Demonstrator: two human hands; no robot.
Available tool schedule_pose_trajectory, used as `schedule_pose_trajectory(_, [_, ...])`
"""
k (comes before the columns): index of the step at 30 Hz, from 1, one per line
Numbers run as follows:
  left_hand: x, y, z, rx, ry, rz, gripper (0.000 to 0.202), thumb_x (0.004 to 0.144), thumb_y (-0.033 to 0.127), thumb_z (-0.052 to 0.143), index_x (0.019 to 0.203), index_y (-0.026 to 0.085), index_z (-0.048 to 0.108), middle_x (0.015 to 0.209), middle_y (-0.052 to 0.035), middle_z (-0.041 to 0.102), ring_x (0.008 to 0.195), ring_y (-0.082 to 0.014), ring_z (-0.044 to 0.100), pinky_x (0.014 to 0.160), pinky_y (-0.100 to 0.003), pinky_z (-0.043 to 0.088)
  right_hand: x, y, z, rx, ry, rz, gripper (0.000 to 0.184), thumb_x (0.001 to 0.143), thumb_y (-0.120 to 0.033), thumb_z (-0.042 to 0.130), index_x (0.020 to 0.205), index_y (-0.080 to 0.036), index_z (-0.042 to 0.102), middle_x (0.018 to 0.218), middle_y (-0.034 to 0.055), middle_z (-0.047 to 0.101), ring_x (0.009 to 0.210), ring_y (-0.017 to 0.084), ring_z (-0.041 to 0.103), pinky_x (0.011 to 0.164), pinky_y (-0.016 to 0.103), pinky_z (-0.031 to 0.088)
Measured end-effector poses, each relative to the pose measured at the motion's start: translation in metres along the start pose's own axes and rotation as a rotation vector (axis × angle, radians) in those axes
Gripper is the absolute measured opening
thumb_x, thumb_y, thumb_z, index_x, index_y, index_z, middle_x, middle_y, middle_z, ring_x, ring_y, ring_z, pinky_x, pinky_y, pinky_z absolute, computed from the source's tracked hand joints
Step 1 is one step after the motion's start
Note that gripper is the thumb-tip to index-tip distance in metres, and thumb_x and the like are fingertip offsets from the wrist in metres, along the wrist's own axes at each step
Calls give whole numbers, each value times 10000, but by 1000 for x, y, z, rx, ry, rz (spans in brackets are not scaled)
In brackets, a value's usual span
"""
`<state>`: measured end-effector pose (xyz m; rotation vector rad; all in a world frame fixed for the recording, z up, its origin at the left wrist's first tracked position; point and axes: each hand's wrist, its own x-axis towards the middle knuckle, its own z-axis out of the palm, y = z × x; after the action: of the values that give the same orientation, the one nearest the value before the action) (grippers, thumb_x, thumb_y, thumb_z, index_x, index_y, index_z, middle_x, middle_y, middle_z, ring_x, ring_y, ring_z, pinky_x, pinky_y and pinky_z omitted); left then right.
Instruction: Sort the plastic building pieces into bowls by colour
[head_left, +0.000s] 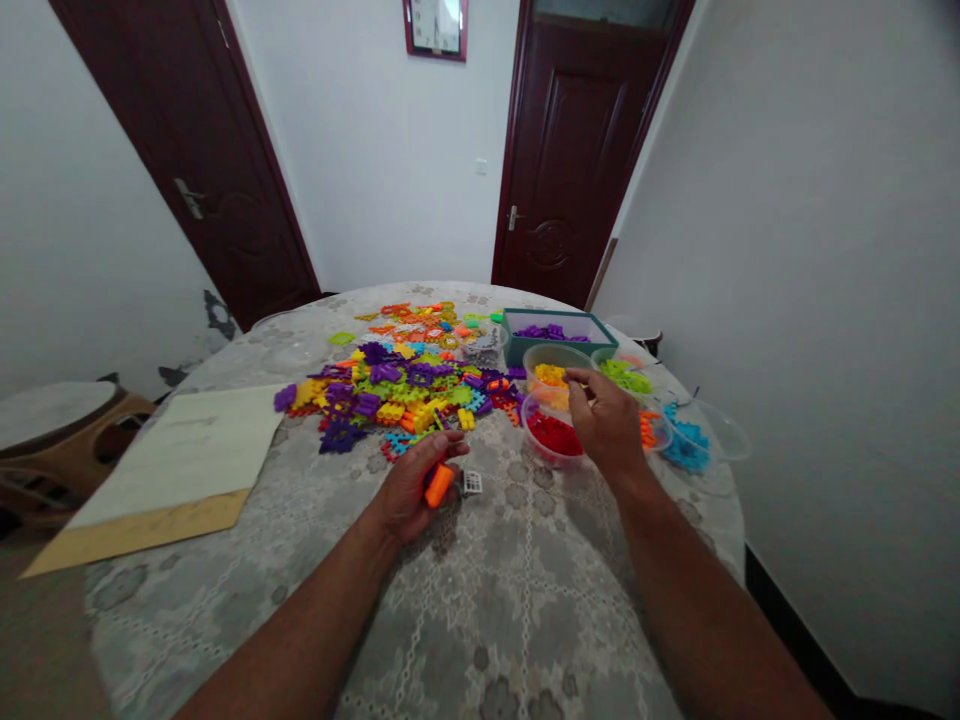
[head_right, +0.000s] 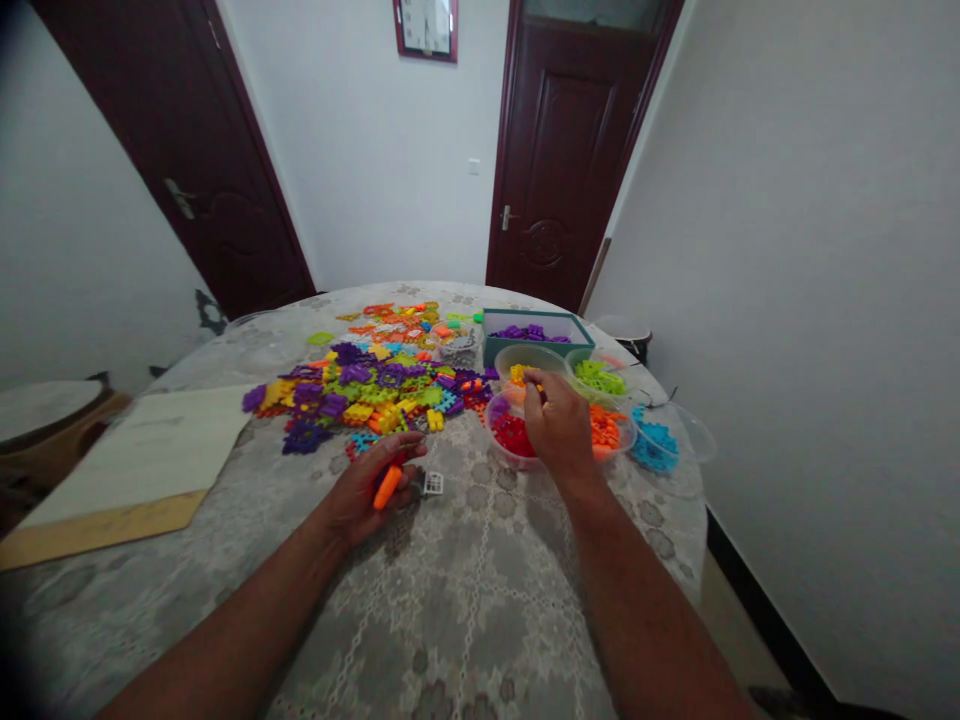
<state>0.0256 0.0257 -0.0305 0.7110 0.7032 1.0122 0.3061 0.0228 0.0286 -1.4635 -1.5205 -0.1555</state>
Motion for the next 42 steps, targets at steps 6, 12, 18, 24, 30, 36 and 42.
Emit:
schedule_pose_trajectory(6, [3,-2,0,-54,85,112,419,751,435,875,1022,136,765,967,-77,715,657,-103,618,525,-202,490,-45,-68,24,161,-444,-326,318,981,-346,653,1262,-198,649,1131,105,729,897,215,681,840,368,552])
schedule_pose_trajectory(12, [5,-3,3,-92,158,202,356,727,396,895,932,128,780,921,-68,738,836,-157,676,758,-243,536,-83,-96,50,135,-677,-353,461,969,-416,667,1358,-191,567,1203,139,686,1096,288,657,918,437,558])
schedule_pose_trajectory(18, [7,-1,1,-180,167,154,232,770,284,847,918,125,767,886,-44,739,799,-142,686,708,-223,545,-84,-93,54,315,-574,-325,590,895,-176,601,1468,-184,462,1306,157,659,1165,264,649,1001,428,551])
schedule_pose_trajectory(24, [5,4,-4,-218,33,5,263,885,363,727,1003,128,744,893,-67,701,573,-108,567,424,-207,400,-56,-76,39,281,-438,-255,592,848,-111,552,1430,-211,519,1323,120,676,1187,241,651,1058,422,522])
schedule_pose_trajectory(30, [0,11,0,-247,18,-30,355,972,402,572,1040,91,729,959,-149,703,655,-179,638,478,-273,489,-5,-25,-1,-10,-127,-104,454,835,-149,524,1272,-162,648,1234,148,709,1147,273,655,1056,415,493])
schedule_pose_trajectory(36, [-2,14,4,-270,42,-60,401,1005,390,478,1097,78,714,1095,-219,730,793,-252,730,601,-365,605,17,43,-43,-343,-145,246,396,866,-260,521,1197,-172,721,1081,134,764,943,273,693,890,378,516])
schedule_pose_trajectory(42, [-3,13,4,-361,-7,-90,480,1006,454,449,1210,86,680,1216,-259,716,1061,-351,741,807,-484,636,14,74,-43,-546,-41,210,426,867,-302,553,1204,-97,714,1134,210,737,1044,334,670,983,472,487])
